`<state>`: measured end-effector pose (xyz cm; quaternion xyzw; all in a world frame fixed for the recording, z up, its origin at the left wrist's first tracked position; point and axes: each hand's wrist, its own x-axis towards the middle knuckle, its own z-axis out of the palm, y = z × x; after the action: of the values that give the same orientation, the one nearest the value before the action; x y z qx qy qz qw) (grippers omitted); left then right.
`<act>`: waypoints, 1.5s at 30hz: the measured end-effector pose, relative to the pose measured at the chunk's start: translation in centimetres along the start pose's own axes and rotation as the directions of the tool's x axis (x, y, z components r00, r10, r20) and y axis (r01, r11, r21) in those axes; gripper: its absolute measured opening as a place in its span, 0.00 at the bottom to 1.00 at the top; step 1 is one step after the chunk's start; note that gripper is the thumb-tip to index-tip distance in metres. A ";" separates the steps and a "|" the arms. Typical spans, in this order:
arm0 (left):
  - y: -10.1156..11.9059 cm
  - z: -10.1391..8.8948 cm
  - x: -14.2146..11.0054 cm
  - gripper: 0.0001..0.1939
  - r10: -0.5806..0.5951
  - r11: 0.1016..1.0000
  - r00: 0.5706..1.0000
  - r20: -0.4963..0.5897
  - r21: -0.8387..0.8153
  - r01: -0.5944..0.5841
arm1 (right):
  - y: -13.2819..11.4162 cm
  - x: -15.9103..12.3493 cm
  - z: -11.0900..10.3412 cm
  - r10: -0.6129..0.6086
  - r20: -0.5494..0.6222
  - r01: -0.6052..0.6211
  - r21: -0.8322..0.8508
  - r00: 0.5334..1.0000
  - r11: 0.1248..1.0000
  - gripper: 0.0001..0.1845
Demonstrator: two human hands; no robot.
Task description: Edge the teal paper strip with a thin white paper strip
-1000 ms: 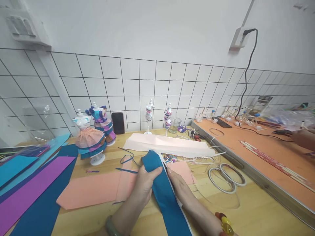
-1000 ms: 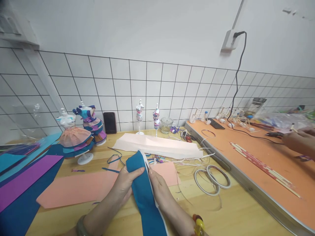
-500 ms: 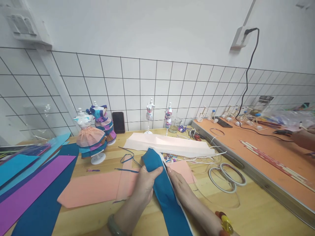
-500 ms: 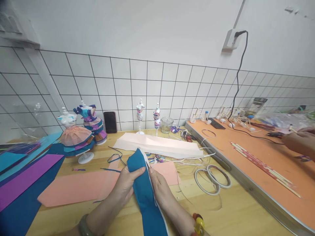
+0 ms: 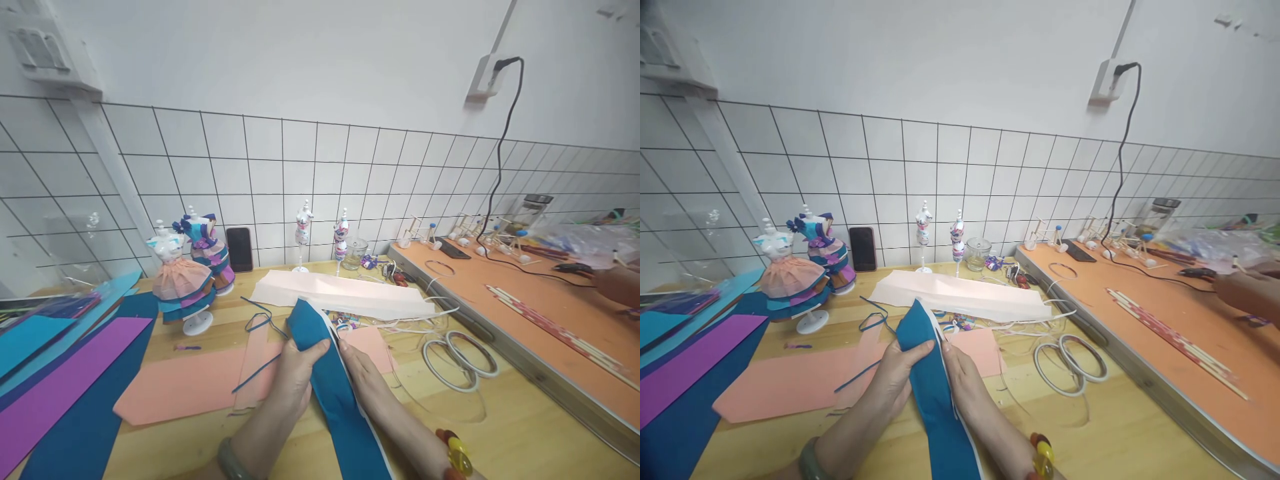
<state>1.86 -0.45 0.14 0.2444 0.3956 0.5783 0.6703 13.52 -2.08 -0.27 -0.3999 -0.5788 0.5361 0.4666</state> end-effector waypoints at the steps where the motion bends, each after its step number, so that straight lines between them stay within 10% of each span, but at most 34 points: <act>1: 0.0 0.0 0.0 0.21 -0.002 1.000 1.000 0.001 -0.001 0.002 | 0.0 0.0 0.0 0.001 -0.002 -0.001 -0.003 1.000 1.000 0.28; 45: -0.9 -0.4 -0.3 0.22 0.052 0.998 0.998 0.020 0.022 -0.052 | -0.2 -0.3 0.2 0.079 -0.030 -0.077 0.044 0.996 0.996 0.26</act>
<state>2.04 -0.93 -0.72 0.2680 0.3891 0.5885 0.6561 13.37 -2.49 -0.11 -0.4205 -0.5436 0.5599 0.4628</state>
